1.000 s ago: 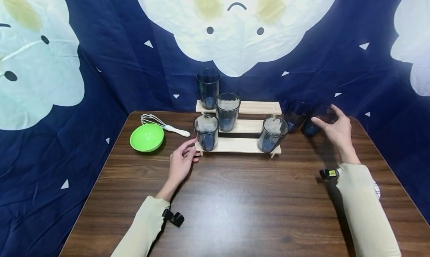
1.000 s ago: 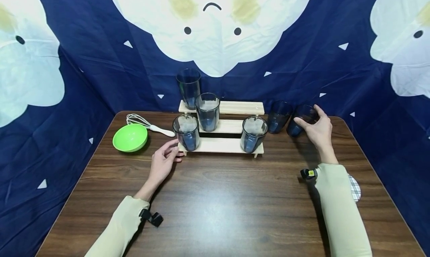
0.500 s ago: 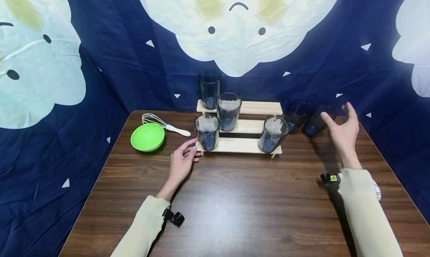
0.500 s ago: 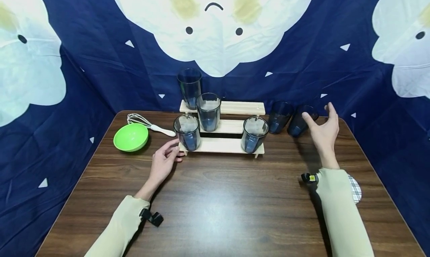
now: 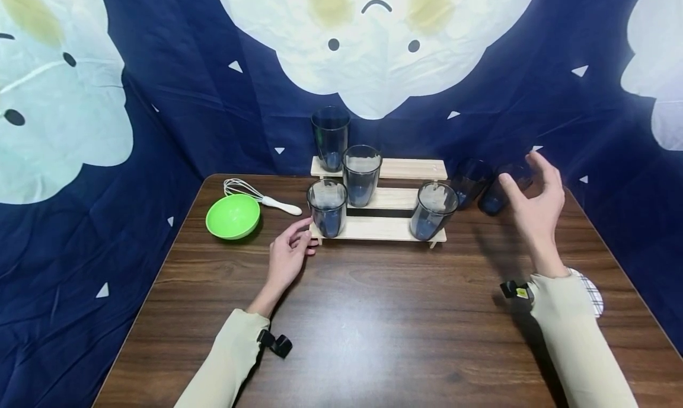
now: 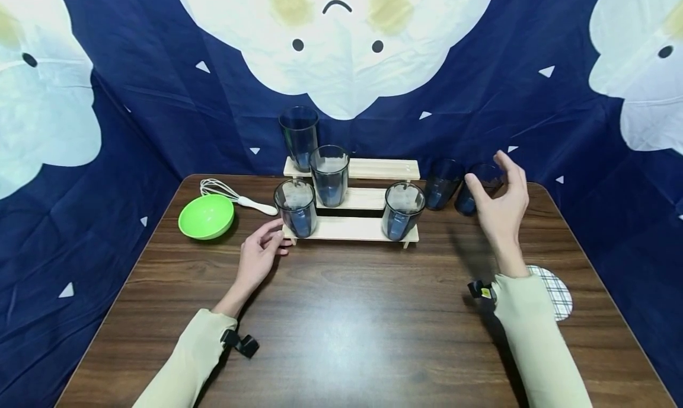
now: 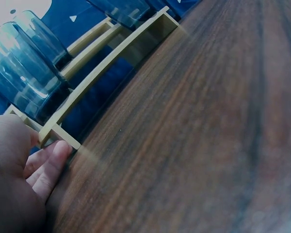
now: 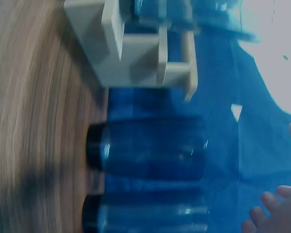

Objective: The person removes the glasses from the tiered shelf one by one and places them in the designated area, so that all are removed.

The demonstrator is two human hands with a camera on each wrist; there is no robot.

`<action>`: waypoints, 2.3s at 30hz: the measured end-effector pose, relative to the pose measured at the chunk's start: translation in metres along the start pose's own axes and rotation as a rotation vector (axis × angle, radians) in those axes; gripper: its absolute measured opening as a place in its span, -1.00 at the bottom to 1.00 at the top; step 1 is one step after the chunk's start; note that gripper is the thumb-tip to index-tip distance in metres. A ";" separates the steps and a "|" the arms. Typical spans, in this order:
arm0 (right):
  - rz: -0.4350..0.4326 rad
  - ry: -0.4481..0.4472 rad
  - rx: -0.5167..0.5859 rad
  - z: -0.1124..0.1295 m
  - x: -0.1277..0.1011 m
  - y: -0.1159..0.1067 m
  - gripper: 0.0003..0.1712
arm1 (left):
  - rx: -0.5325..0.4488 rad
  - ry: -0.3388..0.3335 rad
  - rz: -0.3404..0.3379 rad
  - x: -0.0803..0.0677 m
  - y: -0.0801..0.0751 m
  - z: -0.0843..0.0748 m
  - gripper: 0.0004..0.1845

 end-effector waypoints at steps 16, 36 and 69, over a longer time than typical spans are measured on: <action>0.232 -0.104 0.047 0.047 -0.033 0.040 -0.24 | -0.004 0.002 0.002 0.000 -0.002 0.001 -0.63; 0.419 -0.037 -0.054 0.050 -0.058 0.067 0.06 | 0.006 0.009 0.001 0.000 -0.001 0.003 -0.64; 0.468 -0.042 -0.053 0.045 -0.069 0.086 -0.03 | 0.008 0.018 0.013 0.003 -0.001 0.001 -0.63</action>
Point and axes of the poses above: each hand's wrist, its own x-axis towards the middle knuckle, its own y-axis out of the palm, z = x × y, the point moved 6 cm from there along x, towards the middle knuckle, and after that the axes turned 4 degrees about z, right-handed, at the moved point
